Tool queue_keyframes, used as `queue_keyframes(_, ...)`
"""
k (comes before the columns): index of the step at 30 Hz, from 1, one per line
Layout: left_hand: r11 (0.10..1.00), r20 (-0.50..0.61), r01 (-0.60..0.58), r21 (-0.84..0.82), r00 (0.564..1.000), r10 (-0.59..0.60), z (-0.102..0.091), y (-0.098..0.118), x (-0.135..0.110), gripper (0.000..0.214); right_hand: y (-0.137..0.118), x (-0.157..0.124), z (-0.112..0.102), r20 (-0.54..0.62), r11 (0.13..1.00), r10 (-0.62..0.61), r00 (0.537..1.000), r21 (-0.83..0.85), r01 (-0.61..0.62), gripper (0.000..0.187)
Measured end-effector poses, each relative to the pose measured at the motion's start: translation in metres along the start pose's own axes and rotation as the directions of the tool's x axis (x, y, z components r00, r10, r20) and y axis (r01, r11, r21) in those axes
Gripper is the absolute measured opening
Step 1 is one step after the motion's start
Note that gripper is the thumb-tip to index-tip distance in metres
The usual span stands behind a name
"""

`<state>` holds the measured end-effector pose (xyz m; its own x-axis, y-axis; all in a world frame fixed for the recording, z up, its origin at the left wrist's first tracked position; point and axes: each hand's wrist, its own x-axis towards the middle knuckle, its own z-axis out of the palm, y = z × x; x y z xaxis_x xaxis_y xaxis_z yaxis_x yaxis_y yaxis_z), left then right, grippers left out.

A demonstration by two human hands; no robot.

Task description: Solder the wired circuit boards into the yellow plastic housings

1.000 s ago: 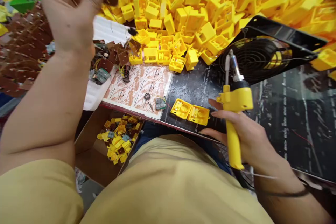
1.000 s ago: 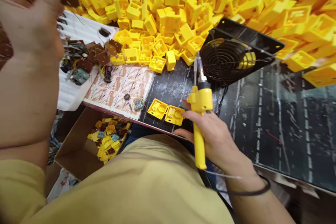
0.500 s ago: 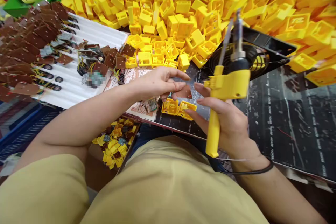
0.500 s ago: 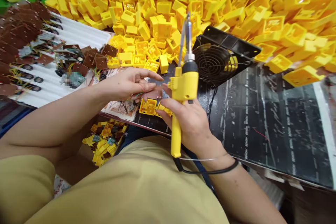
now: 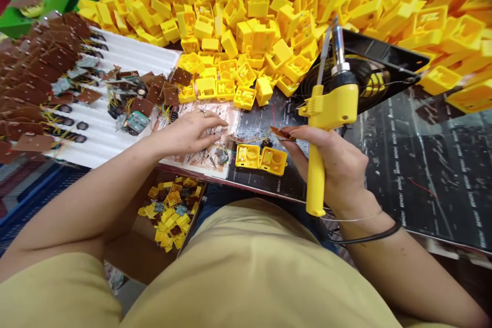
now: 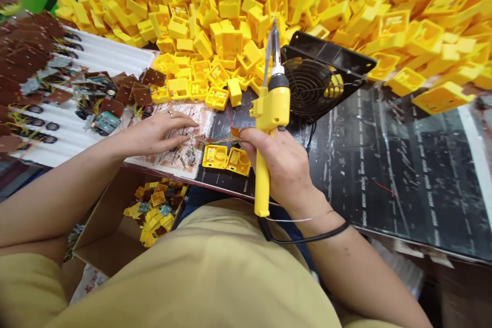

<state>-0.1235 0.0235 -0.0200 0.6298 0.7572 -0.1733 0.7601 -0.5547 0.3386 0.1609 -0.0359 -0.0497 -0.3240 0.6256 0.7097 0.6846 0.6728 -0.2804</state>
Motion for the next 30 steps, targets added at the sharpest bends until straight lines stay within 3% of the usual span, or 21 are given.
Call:
queue_keyframes(4,0.994,-0.121,-0.046,-0.102,0.992,0.034,0.004,0.009,0.008,0.041,0.001,0.003,0.004,-0.014,1.000,0.005,1.000,-0.018,-0.006,0.032)
queue_keyframes(9,0.921,-0.264,-0.155,-0.357,0.963,0.060,0.008,0.038,0.030,0.054,-0.004,0.009,0.004,-0.048,0.999,0.020,0.999,-0.048,-0.022,0.028)
queue_keyframes(11,0.836,-0.310,-0.182,-0.518,0.951,0.015,0.014,0.051,0.038,0.050,-0.007,0.009,0.004,-0.055,0.999,0.026,0.998,-0.041,-0.028,0.029)
queue_keyframes(14,0.615,-0.332,-0.201,-0.762,0.938,-0.104,0.026,0.068,0.048,0.042,-0.011,0.007,0.005,-0.072,0.999,0.038,0.997,-0.025,-0.039,0.031)
queue_keyframes(17,0.381,-0.273,-0.183,-0.906,0.941,-0.198,0.036,0.078,0.055,0.036,-0.013,0.003,0.006,-0.081,0.999,0.054,0.995,-0.001,-0.054,0.030)
queue_keyframes(19,0.330,-0.227,-0.143,-0.933,0.946,-0.232,0.035,0.079,0.058,0.029,-0.013,-0.001,0.004,-0.079,0.998,0.061,0.995,0.025,-0.060,0.032)
queue_keyframes(21,0.414,-0.224,-0.103,-0.904,0.941,-0.255,0.026,0.074,0.060,0.029,-0.010,-0.006,0.001,-0.063,0.995,0.077,0.995,0.063,-0.073,0.038)
queue_keyframes(23,0.566,-0.265,-0.088,-0.820,0.934,-0.238,0.010,0.063,0.060,0.032,-0.006,-0.012,-0.003,-0.012,0.992,0.083,0.996,0.093,-0.081,0.046)
queue_keyframes(25,0.708,-0.264,-0.096,-0.699,0.956,-0.131,-0.006,0.053,0.057,0.031,-0.001,-0.018,-0.004,0.068,0.992,0.048,0.997,0.110,-0.055,0.049)
queue_keyframes(27,0.824,-0.170,-0.131,-0.552,0.984,0.042,-0.015,0.048,0.052,0.022,0.002,-0.024,-0.002,0.140,0.993,-0.008,0.990,0.118,-0.008,0.042)
queue_keyframes(30,0.943,-0.050,-0.192,-0.273,0.981,0.185,-0.007,0.052,0.044,0.014,0.003,-0.030,0.004,0.160,0.993,-0.046,0.986,0.113,0.029,0.033)
